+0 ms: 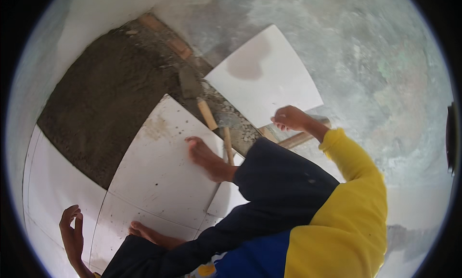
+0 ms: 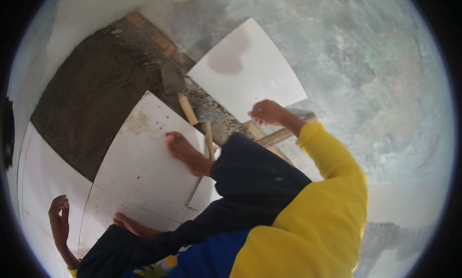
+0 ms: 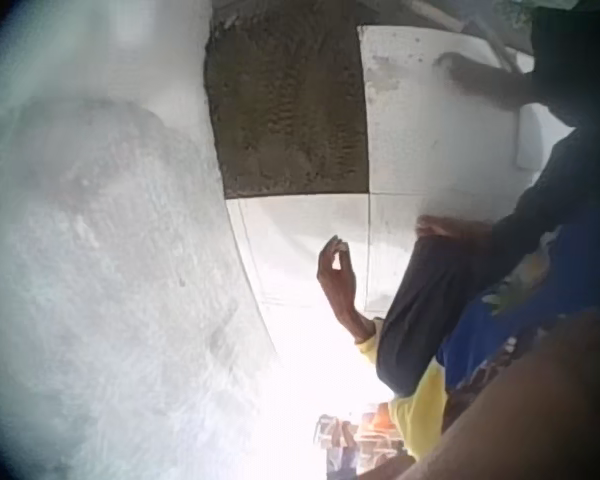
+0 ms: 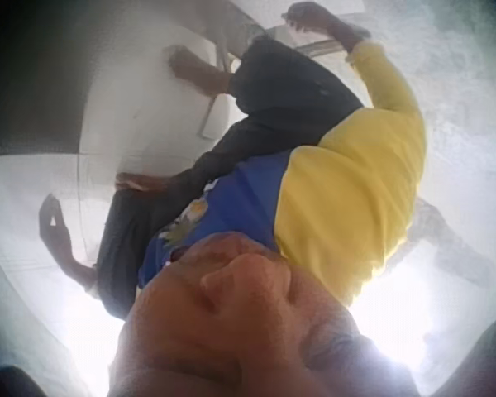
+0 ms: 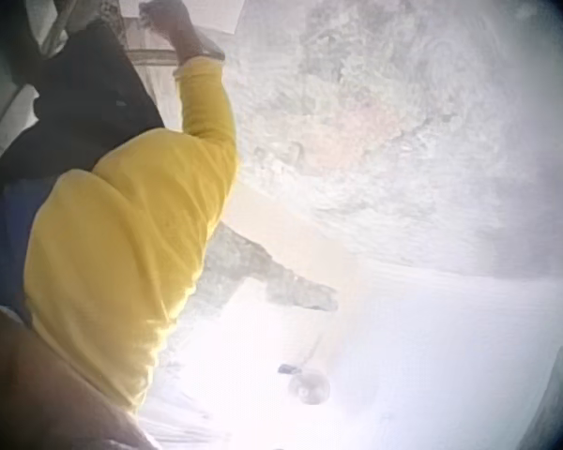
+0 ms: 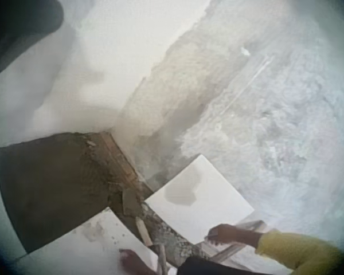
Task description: The person spreads cement on the floor using a trowel and places white tiles onto the prepared surface. They use a wooden plank to level the cement and a rubber mallet to tap the tiles into place.
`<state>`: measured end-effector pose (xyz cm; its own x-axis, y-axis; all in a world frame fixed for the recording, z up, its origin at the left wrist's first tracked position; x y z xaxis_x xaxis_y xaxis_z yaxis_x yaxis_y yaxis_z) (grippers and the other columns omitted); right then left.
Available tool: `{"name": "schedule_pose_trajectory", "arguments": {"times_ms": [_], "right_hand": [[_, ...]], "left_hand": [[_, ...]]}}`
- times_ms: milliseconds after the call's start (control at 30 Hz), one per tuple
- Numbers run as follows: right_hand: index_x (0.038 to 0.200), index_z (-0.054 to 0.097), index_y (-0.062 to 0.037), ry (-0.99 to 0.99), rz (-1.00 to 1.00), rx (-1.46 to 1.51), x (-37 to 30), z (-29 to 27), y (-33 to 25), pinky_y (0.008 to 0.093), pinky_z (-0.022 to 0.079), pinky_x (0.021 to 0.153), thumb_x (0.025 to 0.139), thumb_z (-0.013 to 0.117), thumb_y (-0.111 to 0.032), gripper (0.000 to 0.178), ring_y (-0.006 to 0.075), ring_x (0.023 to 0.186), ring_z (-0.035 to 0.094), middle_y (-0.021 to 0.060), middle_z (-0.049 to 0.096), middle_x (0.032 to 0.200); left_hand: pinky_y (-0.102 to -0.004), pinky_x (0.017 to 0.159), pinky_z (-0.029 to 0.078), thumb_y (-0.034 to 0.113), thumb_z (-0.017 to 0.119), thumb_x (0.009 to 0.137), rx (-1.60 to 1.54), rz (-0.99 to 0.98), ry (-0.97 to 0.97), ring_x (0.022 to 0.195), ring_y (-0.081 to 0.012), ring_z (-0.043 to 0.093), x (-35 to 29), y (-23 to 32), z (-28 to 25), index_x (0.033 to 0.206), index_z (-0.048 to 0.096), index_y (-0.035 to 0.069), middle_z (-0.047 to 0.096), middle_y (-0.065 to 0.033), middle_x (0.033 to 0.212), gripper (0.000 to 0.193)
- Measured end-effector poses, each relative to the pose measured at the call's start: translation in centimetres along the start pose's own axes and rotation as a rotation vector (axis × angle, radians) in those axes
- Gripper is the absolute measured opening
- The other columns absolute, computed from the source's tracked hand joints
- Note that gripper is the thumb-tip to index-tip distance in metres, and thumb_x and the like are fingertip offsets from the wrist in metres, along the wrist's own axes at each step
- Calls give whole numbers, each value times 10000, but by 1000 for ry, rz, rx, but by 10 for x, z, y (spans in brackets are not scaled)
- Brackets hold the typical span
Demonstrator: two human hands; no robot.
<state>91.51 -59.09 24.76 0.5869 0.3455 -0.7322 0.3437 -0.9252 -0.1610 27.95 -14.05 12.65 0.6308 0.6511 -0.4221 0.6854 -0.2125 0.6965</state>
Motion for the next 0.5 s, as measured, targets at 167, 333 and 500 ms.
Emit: {"name": "schedule_pose_trajectory", "arguments": {"times_ms": [167, 333, 500], "right_hand": [[1237, 584, 21, 495, 447, 554, -76, 101, 206, 364, 575, 515, 894, 859, -257, 521, 215, 629, 700, 127, 687, 848], [1558, 353, 78, 1073, 758, 493, -97, 137, 311, 482, 539, 1017, 813, 915, -450, 1072, 369, 1258, 627, 312, 577, 1376], [1398, 474, -2, 781, -281, 119, 79, 237, 18, 463, 448, 1127, 926, 710, -184, 558, 371, 1315, 543, 227, 551, 1340]], "left_hand": [[-392, 954, 518, 71, 692, 986, -34, 172, -85, 1000, -255, 680, 29, 55, 16, 1169, 688, 8, 714, -128, 1078, 194], [-387, 930, 521, 13, 742, 917, 38, 473, -194, 951, -277, 678, 60, 111, 12, 1069, 682, 33, 696, -115, 994, 165], [-426, 913, 553, 175, 773, 946, 412, 382, -214, 1041, -327, 726, 91, 137, -56, 1094, 746, 60, 762, -151, 1120, 189]]}}
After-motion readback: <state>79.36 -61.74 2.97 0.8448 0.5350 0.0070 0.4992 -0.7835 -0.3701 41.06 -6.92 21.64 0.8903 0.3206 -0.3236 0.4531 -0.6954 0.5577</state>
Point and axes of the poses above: each hand's wrist, its own x-axis towards the middle knuckle, its own z-axis out of the palm, y = z × x, the point moved 3 cm from there along x, towards the middle knuckle
